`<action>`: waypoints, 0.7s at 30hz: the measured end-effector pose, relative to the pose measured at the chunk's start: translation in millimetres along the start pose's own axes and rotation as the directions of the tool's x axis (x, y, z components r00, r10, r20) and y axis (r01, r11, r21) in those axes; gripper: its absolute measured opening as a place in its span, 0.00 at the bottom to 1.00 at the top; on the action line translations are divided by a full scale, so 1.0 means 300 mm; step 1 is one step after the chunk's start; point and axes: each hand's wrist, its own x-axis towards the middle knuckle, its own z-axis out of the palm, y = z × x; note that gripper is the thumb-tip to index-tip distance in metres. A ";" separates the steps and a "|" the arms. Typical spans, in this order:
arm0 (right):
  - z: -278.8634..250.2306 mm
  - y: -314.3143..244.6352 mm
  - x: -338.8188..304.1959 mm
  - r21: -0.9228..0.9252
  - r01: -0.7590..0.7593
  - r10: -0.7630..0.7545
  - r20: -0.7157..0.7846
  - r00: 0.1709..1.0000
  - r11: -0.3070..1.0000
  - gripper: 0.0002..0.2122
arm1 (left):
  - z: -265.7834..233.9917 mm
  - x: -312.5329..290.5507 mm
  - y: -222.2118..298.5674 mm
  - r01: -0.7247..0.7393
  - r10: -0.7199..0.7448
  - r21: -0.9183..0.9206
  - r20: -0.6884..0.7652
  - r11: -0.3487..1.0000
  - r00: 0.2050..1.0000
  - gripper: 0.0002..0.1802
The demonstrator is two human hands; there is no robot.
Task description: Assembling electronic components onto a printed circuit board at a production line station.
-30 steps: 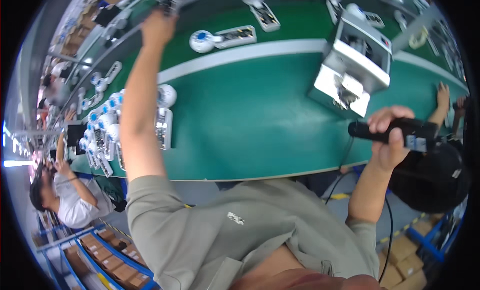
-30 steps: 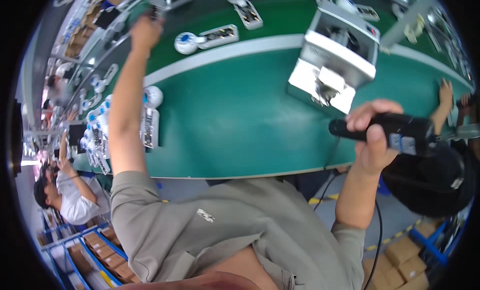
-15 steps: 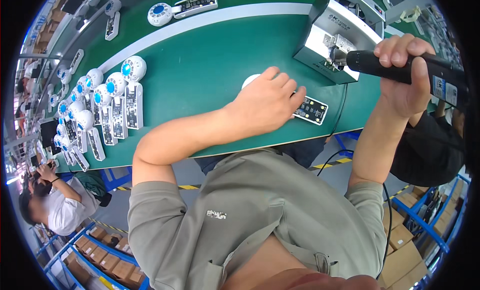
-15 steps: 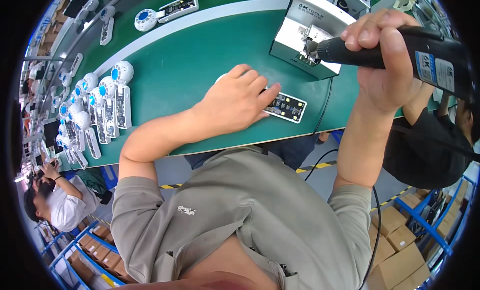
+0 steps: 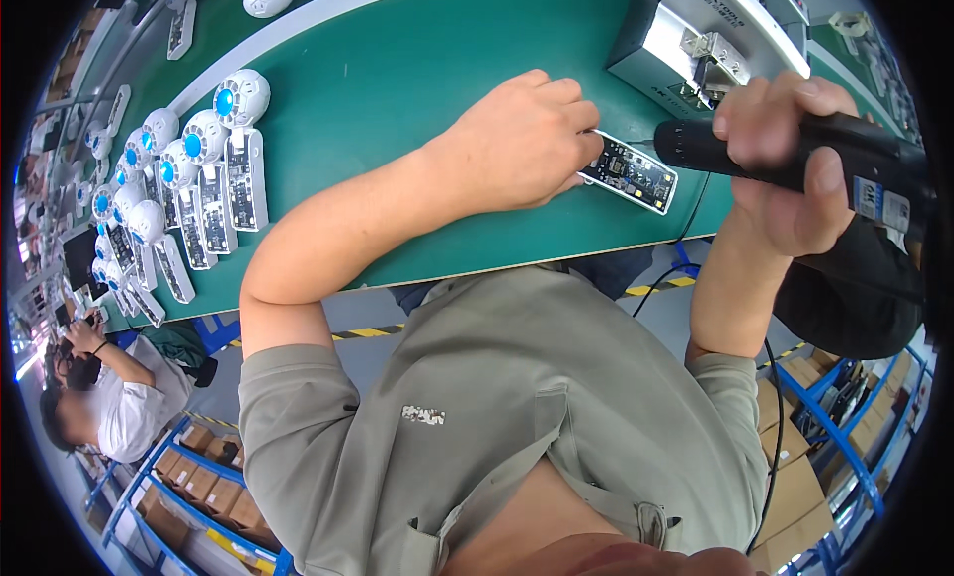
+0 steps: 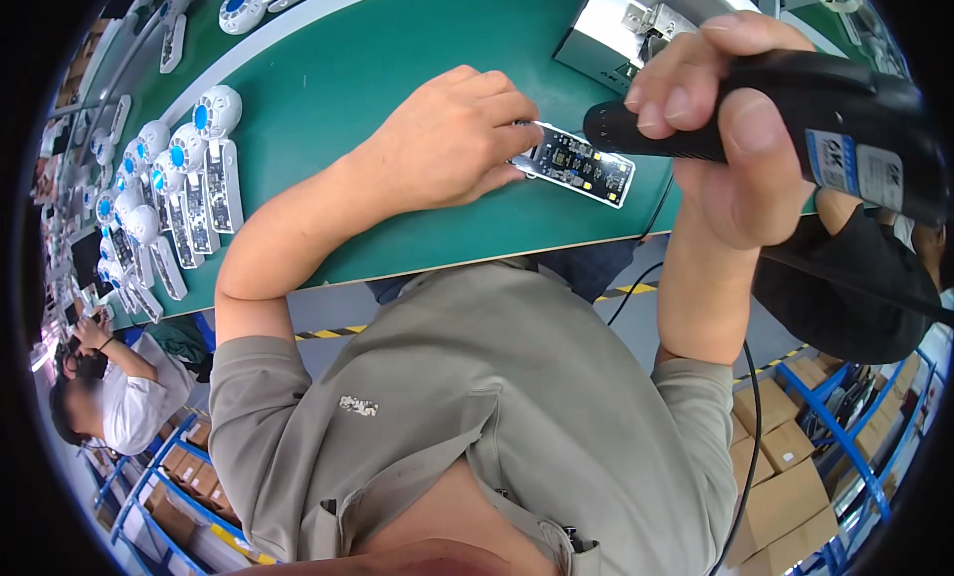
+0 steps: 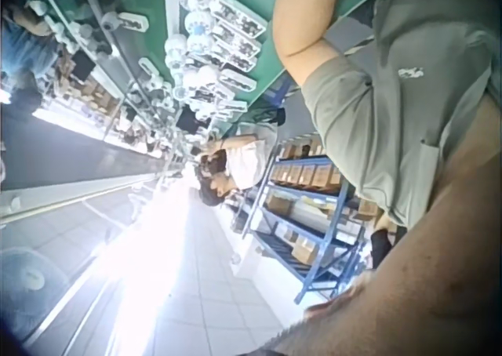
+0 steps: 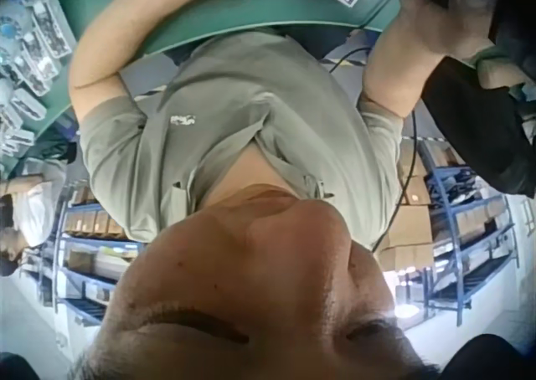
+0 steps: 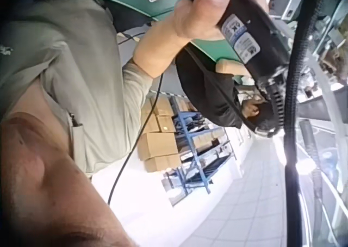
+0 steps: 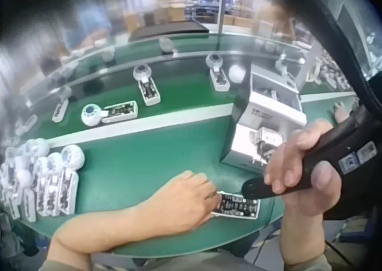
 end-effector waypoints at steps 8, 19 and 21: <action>0.000 0.051 -0.012 0.013 -0.076 0.075 0.065 0.995 0.997 0.20 | -0.007 -0.003 0.007 0.032 -0.032 0.008 0.031 0.999 0.999 0.15; 0.022 0.060 0.004 0.002 -0.144 0.144 0.095 0.985 0.990 0.14 | 0.013 0.001 -0.004 -0.002 0.002 -0.008 -0.024 1.000 1.000 0.15; 0.024 0.066 -0.003 -0.006 -0.132 0.132 0.101 0.986 0.991 0.15 | 0.012 -0.008 -0.005 0.010 -0.010 -0.006 -0.017 1.000 1.000 0.15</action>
